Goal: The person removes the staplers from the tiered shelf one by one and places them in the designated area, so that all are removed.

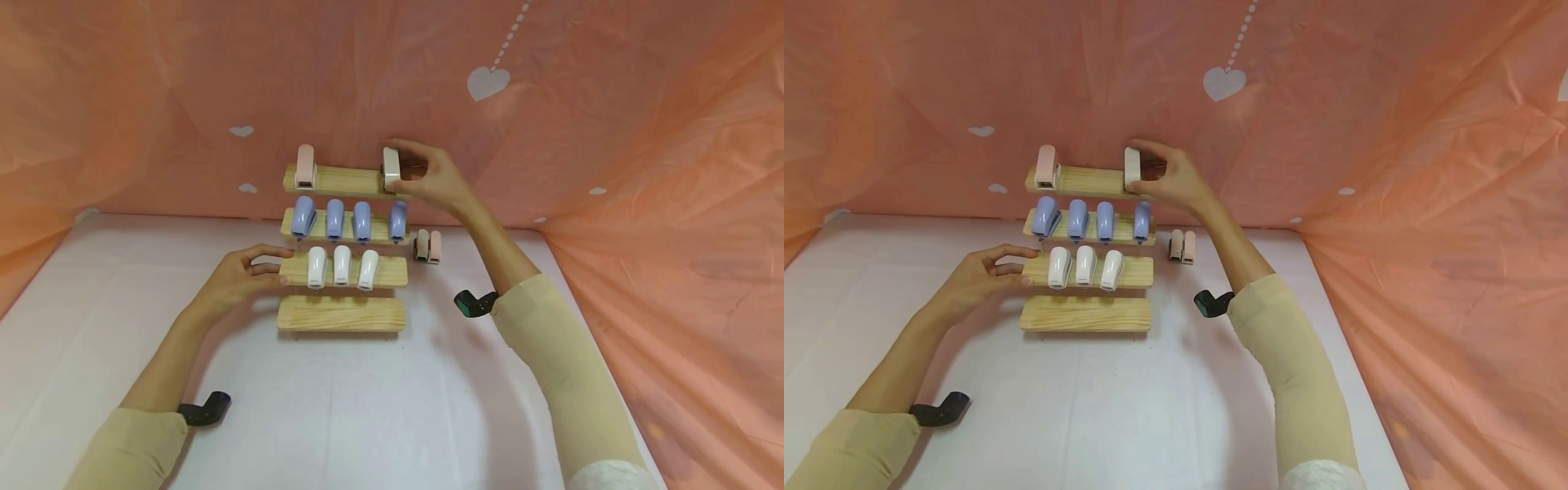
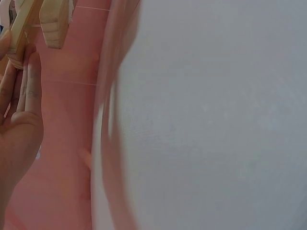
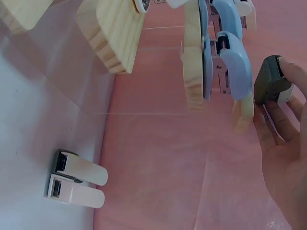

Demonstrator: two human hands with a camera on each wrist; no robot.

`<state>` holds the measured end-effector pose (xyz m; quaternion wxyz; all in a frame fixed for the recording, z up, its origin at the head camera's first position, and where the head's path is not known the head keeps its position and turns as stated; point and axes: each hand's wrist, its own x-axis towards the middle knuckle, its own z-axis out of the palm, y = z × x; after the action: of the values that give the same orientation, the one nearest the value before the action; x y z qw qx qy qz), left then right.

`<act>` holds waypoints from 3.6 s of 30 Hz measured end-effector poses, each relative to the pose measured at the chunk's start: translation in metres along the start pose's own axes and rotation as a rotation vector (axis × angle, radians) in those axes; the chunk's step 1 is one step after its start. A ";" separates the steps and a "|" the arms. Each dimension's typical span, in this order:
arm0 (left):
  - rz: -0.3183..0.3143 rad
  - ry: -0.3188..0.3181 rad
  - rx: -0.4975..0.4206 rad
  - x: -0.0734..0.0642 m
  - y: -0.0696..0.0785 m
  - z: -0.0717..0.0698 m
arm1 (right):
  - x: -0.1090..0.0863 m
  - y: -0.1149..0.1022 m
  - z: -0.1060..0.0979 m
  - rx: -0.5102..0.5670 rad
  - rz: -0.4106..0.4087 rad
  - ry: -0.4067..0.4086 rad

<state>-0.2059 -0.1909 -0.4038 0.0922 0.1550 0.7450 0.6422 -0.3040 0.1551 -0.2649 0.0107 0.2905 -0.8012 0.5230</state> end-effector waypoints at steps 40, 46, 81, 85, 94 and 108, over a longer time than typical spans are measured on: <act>-0.013 0.007 0.008 -0.006 0.001 0.000 | -0.057 0.032 -0.050 -0.047 0.138 0.063; -0.007 0.011 -0.001 -0.005 0.001 0.000 | -0.066 0.044 -0.052 -0.058 0.160 0.064; -0.017 0.013 -0.026 -0.006 0.001 0.000 | -0.112 0.117 -0.043 -0.044 0.260 0.081; -0.018 0.018 -0.021 -0.006 0.001 0.000 | -0.116 0.127 -0.040 -0.039 0.276 0.084; -0.039 0.025 -0.004 -0.006 0.001 0.001 | -0.119 0.143 -0.034 -0.076 0.324 0.064; -0.018 0.014 -0.018 -0.007 0.000 0.001 | -0.116 0.153 -0.022 -0.087 0.355 0.064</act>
<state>-0.1991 -0.1925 -0.4039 0.0944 0.1429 0.7412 0.6491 -0.2863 0.2702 -0.4191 -0.0440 0.1268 -0.8610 0.4905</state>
